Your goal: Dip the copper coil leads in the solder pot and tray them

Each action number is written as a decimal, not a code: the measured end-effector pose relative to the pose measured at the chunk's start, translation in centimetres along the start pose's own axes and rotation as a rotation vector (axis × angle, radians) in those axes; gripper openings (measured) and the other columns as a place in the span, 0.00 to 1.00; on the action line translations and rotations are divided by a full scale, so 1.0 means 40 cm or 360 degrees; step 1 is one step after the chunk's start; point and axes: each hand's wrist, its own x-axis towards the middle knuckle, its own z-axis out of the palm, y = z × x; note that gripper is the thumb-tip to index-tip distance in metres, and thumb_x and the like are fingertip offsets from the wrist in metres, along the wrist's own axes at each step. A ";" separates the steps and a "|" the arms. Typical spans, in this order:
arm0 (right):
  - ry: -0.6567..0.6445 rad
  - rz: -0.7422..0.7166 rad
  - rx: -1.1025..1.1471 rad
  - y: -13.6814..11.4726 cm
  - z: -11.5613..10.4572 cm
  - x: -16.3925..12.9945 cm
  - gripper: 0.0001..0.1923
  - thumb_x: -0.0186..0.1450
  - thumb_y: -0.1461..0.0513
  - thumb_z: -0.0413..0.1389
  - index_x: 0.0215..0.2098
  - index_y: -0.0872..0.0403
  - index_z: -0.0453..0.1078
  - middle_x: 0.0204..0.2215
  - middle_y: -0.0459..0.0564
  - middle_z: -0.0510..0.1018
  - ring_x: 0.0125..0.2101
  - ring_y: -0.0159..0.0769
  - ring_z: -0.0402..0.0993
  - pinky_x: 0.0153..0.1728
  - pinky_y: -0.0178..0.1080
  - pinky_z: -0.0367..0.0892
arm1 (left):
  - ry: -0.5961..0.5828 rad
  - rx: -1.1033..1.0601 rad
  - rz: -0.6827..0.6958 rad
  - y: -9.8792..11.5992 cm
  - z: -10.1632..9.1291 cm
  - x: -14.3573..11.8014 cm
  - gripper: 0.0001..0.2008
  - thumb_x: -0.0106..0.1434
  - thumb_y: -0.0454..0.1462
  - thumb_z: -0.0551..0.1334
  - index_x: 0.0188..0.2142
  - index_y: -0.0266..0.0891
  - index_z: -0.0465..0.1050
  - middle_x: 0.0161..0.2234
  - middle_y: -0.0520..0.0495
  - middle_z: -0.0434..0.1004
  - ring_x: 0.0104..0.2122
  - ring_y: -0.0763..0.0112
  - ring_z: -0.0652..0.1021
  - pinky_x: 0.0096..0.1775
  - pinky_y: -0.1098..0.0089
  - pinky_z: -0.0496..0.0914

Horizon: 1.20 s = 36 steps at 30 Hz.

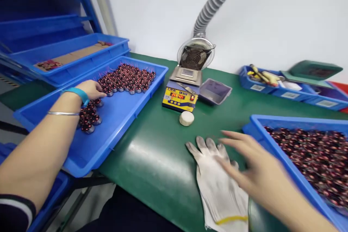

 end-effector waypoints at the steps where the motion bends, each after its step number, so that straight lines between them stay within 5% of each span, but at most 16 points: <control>1: -0.0177 -0.0164 0.0052 -0.046 0.047 0.049 0.16 0.51 0.54 0.62 0.38 0.34 0.69 0.44 0.57 0.71 0.45 0.43 0.72 0.41 0.45 0.68 | 0.0006 -0.0007 -0.0023 -0.006 0.016 0.007 0.11 0.42 0.43 0.67 0.20 0.40 0.70 0.25 0.44 0.76 0.34 0.57 0.75 0.35 0.67 0.66; 6: -0.0514 -0.0546 0.0411 -0.207 0.268 0.142 0.10 0.59 0.57 0.55 0.40 0.46 0.67 0.48 0.55 0.71 0.47 0.40 0.71 0.46 0.48 0.70 | 0.0172 -0.0083 -0.0086 0.006 0.086 0.036 0.18 0.43 0.49 0.65 0.29 0.39 0.73 0.35 0.39 0.76 0.41 0.51 0.74 0.40 0.62 0.66; 11: -0.0673 -0.0645 0.0583 -0.207 0.373 0.111 0.08 0.60 0.59 0.55 0.38 0.51 0.67 0.46 0.55 0.72 0.44 0.40 0.73 0.44 0.44 0.71 | 0.0246 -0.0115 -0.0131 0.022 0.136 0.044 0.17 0.43 0.46 0.65 0.29 0.37 0.74 0.43 0.33 0.72 0.49 0.44 0.68 0.45 0.56 0.65; 15: -0.0616 -0.0569 0.0649 -0.180 0.363 0.106 0.07 0.60 0.59 0.55 0.37 0.50 0.67 0.43 0.53 0.74 0.42 0.39 0.74 0.43 0.44 0.71 | 0.0261 -0.0169 -0.0119 0.038 0.123 0.044 0.10 0.45 0.42 0.63 0.25 0.38 0.71 0.38 0.35 0.74 0.45 0.46 0.71 0.42 0.56 0.65; 18: -0.0444 -0.0514 0.0752 -0.177 0.353 0.112 0.09 0.60 0.59 0.55 0.39 0.49 0.66 0.41 0.52 0.75 0.42 0.38 0.73 0.43 0.43 0.71 | 0.0291 -0.0320 0.0000 0.100 0.084 0.017 0.12 0.48 0.45 0.61 0.23 0.39 0.68 0.30 0.41 0.75 0.35 0.56 0.74 0.37 0.62 0.67; 21: -0.0097 -0.0369 0.0842 -0.185 0.345 0.120 0.16 0.59 0.59 0.56 0.45 0.48 0.63 0.44 0.52 0.72 0.39 0.35 0.73 0.42 0.41 0.72 | 0.0274 -0.0968 0.0400 0.217 0.063 -0.076 0.16 0.47 0.49 0.63 0.23 0.39 0.66 0.26 0.47 0.74 0.29 0.66 0.74 0.32 0.68 0.67; 23: 0.0172 -0.0216 0.0859 -0.189 0.337 0.128 0.24 0.56 0.58 0.59 0.49 0.47 0.60 0.49 0.53 0.68 0.37 0.34 0.73 0.39 0.40 0.73 | 0.0057 -0.1360 0.0704 0.298 0.070 -0.168 0.17 0.45 0.48 0.65 0.21 0.39 0.63 0.26 0.48 0.73 0.29 0.68 0.74 0.32 0.70 0.68; 26: 0.0398 -0.0117 0.0886 -0.189 0.321 0.138 0.26 0.53 0.59 0.61 0.49 0.50 0.60 0.48 0.54 0.68 0.37 0.34 0.73 0.36 0.38 0.73 | -0.0072 -0.1427 0.0902 0.378 0.096 -0.288 0.19 0.45 0.45 0.67 0.19 0.39 0.58 0.24 0.50 0.71 0.28 0.71 0.73 0.31 0.70 0.67; 30: 0.0340 -0.0109 0.1006 -0.185 0.311 0.145 0.13 0.54 0.65 0.57 0.39 0.53 0.66 0.35 0.49 0.74 0.36 0.33 0.73 0.38 0.37 0.72 | -0.0114 -0.1513 0.0858 0.401 0.127 -0.329 0.19 0.44 0.43 0.68 0.21 0.38 0.58 0.24 0.53 0.69 0.25 0.75 0.70 0.29 0.72 0.66; 36: 0.0290 0.0189 0.1502 -0.166 0.272 0.195 0.21 0.51 0.55 0.64 0.40 0.53 0.66 0.35 0.49 0.76 0.34 0.34 0.75 0.39 0.39 0.72 | -0.0501 -0.1849 0.0745 0.389 0.140 -0.288 0.19 0.50 0.49 0.64 0.32 0.37 0.63 0.24 0.53 0.69 0.23 0.75 0.71 0.25 0.74 0.66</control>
